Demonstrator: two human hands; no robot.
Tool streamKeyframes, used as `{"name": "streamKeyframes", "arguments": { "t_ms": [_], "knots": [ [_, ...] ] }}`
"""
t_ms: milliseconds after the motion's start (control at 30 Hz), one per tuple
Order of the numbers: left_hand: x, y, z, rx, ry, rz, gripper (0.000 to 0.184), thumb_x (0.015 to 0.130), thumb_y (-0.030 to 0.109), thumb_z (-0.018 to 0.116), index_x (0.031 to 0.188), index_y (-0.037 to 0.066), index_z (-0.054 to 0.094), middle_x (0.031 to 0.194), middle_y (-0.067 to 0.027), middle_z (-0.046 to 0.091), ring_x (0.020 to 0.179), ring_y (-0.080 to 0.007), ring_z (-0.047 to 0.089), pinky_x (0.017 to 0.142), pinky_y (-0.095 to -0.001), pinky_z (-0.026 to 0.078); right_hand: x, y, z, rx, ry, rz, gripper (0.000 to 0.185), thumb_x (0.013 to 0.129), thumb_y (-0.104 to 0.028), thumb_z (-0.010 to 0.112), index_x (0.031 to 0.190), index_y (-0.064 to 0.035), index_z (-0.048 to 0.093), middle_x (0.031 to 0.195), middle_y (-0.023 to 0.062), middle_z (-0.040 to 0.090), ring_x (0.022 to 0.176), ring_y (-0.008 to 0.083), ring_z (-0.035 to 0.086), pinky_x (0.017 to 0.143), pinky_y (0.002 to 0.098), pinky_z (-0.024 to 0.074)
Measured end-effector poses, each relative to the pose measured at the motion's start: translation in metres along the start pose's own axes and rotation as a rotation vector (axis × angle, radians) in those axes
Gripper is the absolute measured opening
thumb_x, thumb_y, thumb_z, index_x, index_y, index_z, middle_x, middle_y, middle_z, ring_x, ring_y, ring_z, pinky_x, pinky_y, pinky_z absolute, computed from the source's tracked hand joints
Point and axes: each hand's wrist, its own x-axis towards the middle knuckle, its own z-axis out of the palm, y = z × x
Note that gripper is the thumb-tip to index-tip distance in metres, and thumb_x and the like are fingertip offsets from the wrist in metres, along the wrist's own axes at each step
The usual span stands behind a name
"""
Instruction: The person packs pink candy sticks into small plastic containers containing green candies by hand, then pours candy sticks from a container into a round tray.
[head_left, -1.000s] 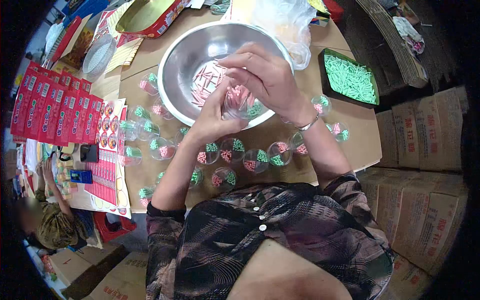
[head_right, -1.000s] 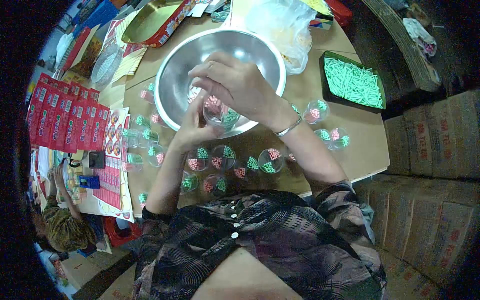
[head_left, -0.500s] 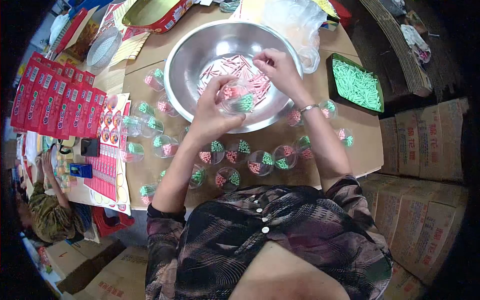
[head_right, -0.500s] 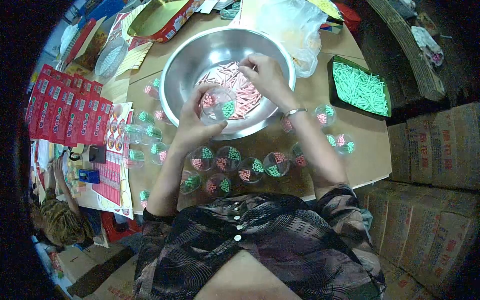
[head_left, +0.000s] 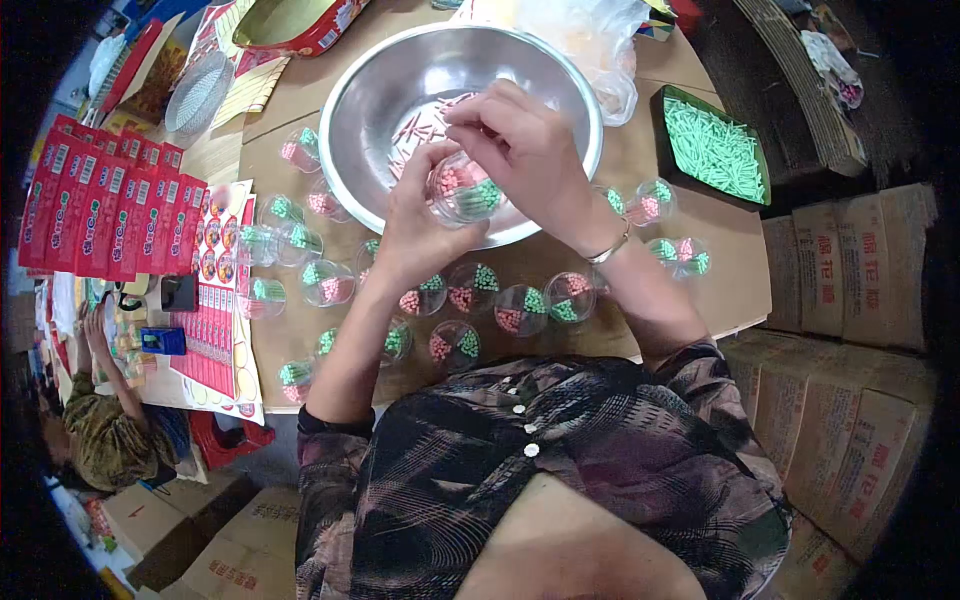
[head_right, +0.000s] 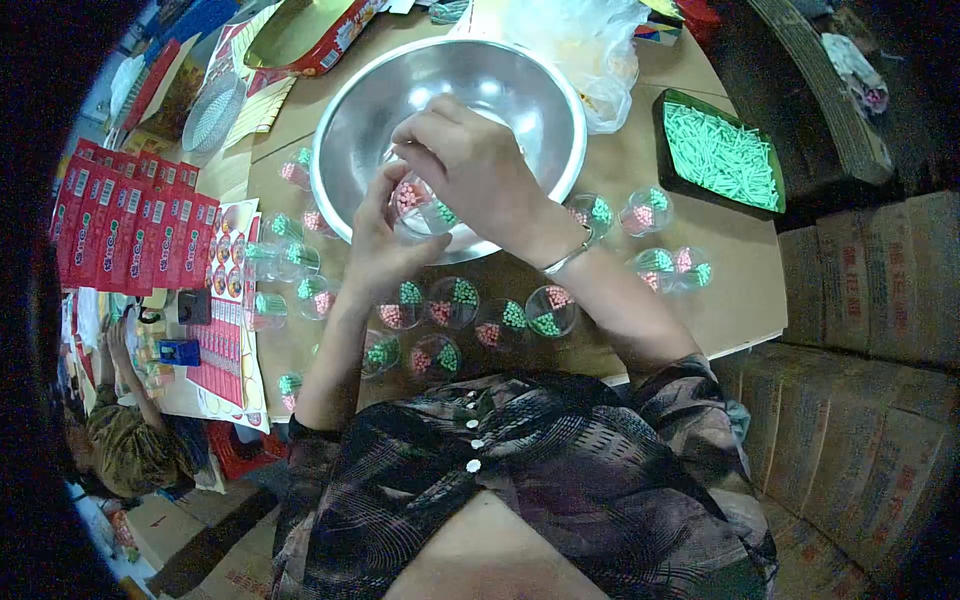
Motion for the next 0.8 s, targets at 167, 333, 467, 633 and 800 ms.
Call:
{"name": "streamKeyframes", "arguments": {
  "t_ms": [167, 333, 467, 633, 800],
  "knots": [
    [-0.008, 0.005, 0.002, -0.016, -0.02, -0.01, 0.069, 0.06, 0.002, 0.07, 0.124, 0.001, 0.044, 0.114, -0.0124, 0.056, 0.105, -0.0234, 0.055, 0.096, -0.0349, 0.044, -0.005, -0.007, 0.004, -0.223, -0.043, -0.172, 0.024, 0.077, -0.004, 0.07, 0.099, -0.0072, 0.065, 0.087, 0.0026, 0.058, 0.059, 0.0123, 0.051, 0.053, 0.024, 0.0435],
    [-0.01, 0.006, 0.005, -0.117, 0.009, 0.004, 0.066, 0.061, 0.001, 0.071, 0.122, 0.001, 0.044, 0.113, -0.0116, 0.054, 0.102, -0.0219, 0.056, 0.092, -0.0318, 0.045, -0.005, -0.016, 0.0, -0.121, -0.155, -0.138, 0.031, 0.08, -0.012, 0.069, 0.11, -0.0087, 0.063, 0.103, 0.0054, 0.06, 0.076, 0.0166, 0.059, 0.064, 0.0277, 0.0481],
    [-0.009, 0.011, 0.004, -0.225, 0.087, 0.031, 0.067, 0.062, 0.001, 0.072, 0.122, 0.002, 0.043, 0.113, -0.0111, 0.053, 0.101, -0.0209, 0.056, 0.092, -0.0307, 0.045, -0.014, -0.022, 0.0, -0.161, -0.184, -0.248, 0.037, 0.083, -0.022, 0.067, 0.117, -0.0095, 0.061, 0.118, 0.0082, 0.057, 0.097, 0.0206, 0.059, 0.078, 0.0327, 0.0485],
    [-0.011, 0.009, 0.001, -0.269, 0.163, 0.028, 0.07, 0.061, 0.001, 0.074, 0.124, 0.003, 0.041, 0.113, -0.0108, 0.053, 0.102, -0.0203, 0.056, 0.094, -0.0311, 0.045, -0.03, -0.039, -0.009, -0.234, -0.138, -0.304, 0.043, 0.086, -0.032, 0.063, 0.123, -0.0104, 0.058, 0.131, 0.0099, 0.053, 0.121, 0.0238, 0.051, 0.096, 0.0389, 0.0431],
    [-0.018, 0.009, 0.001, -0.24, 0.185, 0.019, 0.073, 0.061, 0.001, 0.075, 0.124, 0.003, 0.04, 0.114, -0.0111, 0.053, 0.103, -0.0206, 0.056, 0.095, -0.0321, 0.045, -0.035, -0.043, -0.017, -0.27, -0.184, -0.236, 0.042, 0.088, -0.032, 0.061, 0.124, -0.0108, 0.057, 0.131, 0.0092, 0.054, 0.125, 0.0236, 0.048, 0.102, 0.0409, 0.04]
  ]
}}
